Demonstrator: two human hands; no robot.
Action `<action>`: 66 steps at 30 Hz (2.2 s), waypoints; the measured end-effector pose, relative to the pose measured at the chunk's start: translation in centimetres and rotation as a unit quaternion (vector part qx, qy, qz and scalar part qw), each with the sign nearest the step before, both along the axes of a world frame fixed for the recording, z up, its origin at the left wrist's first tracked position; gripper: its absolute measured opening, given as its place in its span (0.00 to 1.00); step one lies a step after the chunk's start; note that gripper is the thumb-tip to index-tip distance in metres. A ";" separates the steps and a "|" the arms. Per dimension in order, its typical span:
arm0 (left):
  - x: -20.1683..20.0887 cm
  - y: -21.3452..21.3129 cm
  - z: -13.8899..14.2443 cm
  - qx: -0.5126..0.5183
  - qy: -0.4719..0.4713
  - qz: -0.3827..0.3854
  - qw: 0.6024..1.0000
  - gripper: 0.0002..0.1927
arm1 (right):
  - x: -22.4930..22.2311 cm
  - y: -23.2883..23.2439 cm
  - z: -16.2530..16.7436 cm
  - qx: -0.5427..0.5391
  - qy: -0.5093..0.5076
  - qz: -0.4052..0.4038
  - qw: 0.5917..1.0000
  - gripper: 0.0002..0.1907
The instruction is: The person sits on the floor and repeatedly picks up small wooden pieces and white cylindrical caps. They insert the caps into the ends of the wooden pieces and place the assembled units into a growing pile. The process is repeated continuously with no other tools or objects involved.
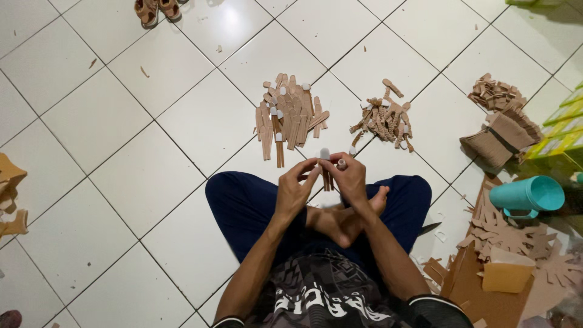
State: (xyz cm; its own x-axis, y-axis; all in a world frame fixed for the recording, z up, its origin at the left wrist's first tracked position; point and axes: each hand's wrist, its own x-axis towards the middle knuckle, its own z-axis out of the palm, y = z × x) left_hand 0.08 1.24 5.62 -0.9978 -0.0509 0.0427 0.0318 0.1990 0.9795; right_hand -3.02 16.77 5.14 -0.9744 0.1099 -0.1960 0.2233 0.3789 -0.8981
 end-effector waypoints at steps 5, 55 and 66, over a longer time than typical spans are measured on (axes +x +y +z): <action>-1.2 2.5 1.3 0.057 -0.016 0.007 0.998 0.21 | 2.9 -0.4 2.9 0.034 0.341 0.047 0.938 0.17; -1.5 0.5 6.3 -0.165 0.178 -0.003 0.970 0.11 | -0.4 3.9 1.9 -0.230 0.023 0.156 0.960 0.11; -2.3 0.2 5.6 0.114 -0.102 -0.076 0.985 0.17 | 0.6 2.0 2.1 -0.179 0.169 0.077 0.966 0.11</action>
State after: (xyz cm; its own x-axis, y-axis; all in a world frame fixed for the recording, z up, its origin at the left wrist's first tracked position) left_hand -2.22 1.47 11.20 -0.9813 0.1152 -0.1542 -0.1573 -0.0185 0.9874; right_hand -2.40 18.74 7.23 -0.9889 -0.0567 0.1374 -0.1395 0.0354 -0.9896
